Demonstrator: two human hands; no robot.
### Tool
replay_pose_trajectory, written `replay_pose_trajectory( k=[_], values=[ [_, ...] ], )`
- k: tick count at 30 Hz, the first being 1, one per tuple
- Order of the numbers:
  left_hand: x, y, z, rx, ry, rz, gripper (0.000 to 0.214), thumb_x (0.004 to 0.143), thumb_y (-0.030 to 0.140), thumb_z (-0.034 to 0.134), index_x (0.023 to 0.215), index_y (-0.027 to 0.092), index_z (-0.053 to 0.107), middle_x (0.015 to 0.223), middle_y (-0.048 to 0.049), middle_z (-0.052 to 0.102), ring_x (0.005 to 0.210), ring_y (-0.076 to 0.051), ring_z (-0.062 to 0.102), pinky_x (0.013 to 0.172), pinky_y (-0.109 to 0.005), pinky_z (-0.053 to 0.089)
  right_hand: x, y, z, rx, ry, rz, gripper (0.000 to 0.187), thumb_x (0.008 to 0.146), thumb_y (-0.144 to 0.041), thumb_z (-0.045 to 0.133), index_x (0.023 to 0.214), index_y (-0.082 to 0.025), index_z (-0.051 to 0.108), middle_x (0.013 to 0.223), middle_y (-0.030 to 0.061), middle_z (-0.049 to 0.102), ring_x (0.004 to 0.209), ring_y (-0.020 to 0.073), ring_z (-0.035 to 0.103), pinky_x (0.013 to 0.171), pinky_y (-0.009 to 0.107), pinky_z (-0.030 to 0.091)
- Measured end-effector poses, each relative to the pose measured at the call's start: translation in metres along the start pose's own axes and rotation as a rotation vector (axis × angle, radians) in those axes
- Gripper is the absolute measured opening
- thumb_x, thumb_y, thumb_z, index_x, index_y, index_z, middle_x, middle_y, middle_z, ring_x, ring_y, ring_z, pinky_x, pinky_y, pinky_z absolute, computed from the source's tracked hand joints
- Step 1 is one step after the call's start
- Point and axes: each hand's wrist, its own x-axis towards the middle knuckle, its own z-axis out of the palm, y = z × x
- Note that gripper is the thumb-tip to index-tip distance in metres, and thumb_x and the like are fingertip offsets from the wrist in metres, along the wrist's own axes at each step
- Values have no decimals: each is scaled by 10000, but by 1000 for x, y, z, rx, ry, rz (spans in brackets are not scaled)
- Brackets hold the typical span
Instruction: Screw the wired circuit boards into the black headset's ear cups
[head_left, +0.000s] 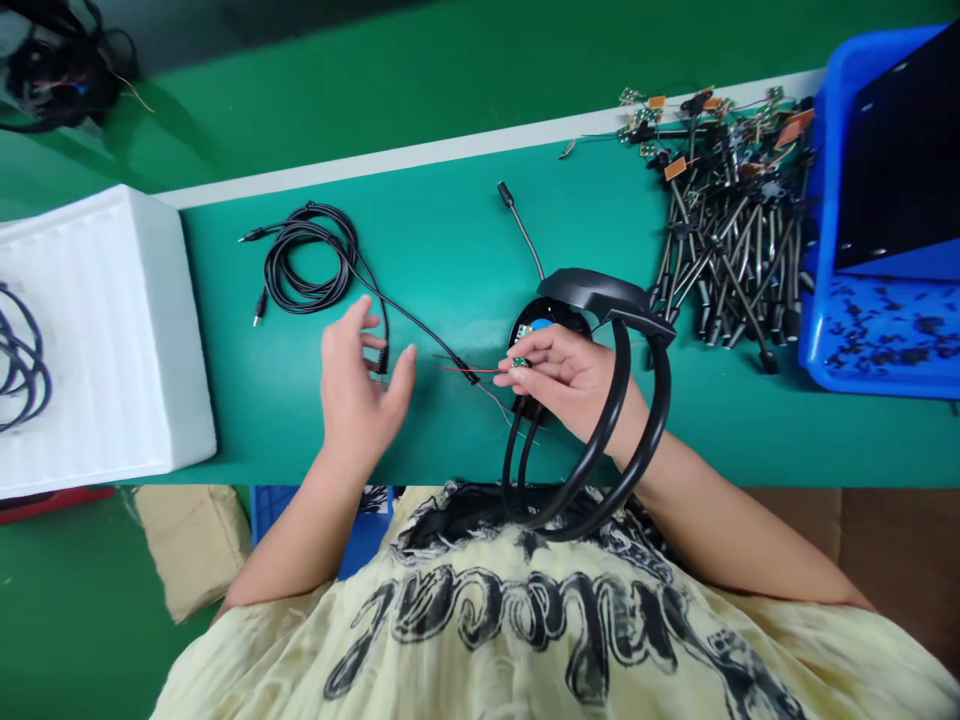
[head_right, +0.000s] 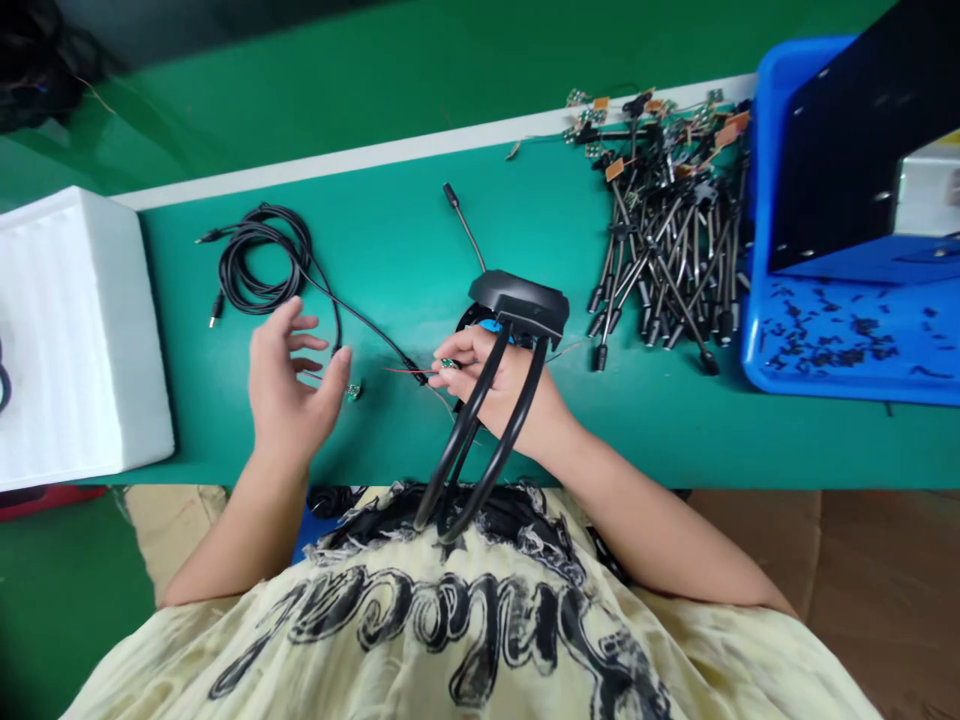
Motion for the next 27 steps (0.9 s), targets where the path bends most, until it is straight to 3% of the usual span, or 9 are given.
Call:
replay_pose_trajectory(
  k=[1, 3, 5, 12, 17, 22, 27],
  values=[
    [0, 8, 1, 77, -8, 140, 559, 832, 285, 678, 1338, 227, 450, 1208, -107, 561, 980, -190, 586, 782, -326, 522, 0, 0, 0, 19, -19, 20, 169, 846, -254, 650, 992, -202, 583, 950, 21, 668, 859, 142, 718, 710, 210, 594],
    [2, 23, 10, 90, -159, 380, 461, 841, 245, 671, 1270, 200, 506, 1168, -98, 599, 1081, -212, 561, 923, -371, 491, 0, 0, -1, 73, -60, 56, 218, 833, -262, 670, 1029, -215, 587, 974, 20, 674, 880, 136, 714, 743, 217, 600],
    [4, 33, 22, 25, -308, 497, 405, 861, 238, 657, 1238, 179, 519, 1106, -78, 637, 1079, -194, 565, 962, -357, 474, 0, 0, -2, 125, -60, 78, 239, 829, -293, 679, 1038, -222, 586, 965, 15, 678, 861, 128, 712, 763, 231, 606],
    [6, 42, 46, -10, -293, 522, 323, 884, 249, 638, 1184, 167, 552, 1101, -74, 660, 1052, -177, 589, 938, -329, 483, 0, -1, -7, 149, 51, 82, 276, 815, -424, 681, 962, -214, 579, 853, 4, 679, 761, 122, 695, 713, 246, 602],
    [3, 44, 51, 10, -245, 491, 303, 878, 300, 649, 1148, 183, 574, 1067, -73, 677, 1025, -186, 620, 902, -330, 513, -1, -2, -9, 111, 74, 90, 349, 821, -422, 672, 1087, -225, 560, 821, 2, 683, 768, 140, 692, 711, 264, 587],
    [0, 40, 54, -6, -256, 586, 379, 885, 245, 633, 1249, 206, 539, 1140, -78, 676, 1074, -192, 635, 1004, -382, 498, -15, 0, -12, -153, 110, 67, 357, 906, -408, 562, 1217, -233, 554, 815, 15, 690, 755, 148, 674, 709, 291, 563],
    [3, 36, 56, -97, -313, 674, 538, 863, 180, 644, 1365, 264, 468, 1246, -53, 647, 1143, -198, 621, 1074, -423, 459, -28, 6, -13, -273, 168, -10, 389, 922, -369, 541, 1300, -285, 502, 856, 4, 684, 743, 148, 670, 678, 281, 546]
  ],
)
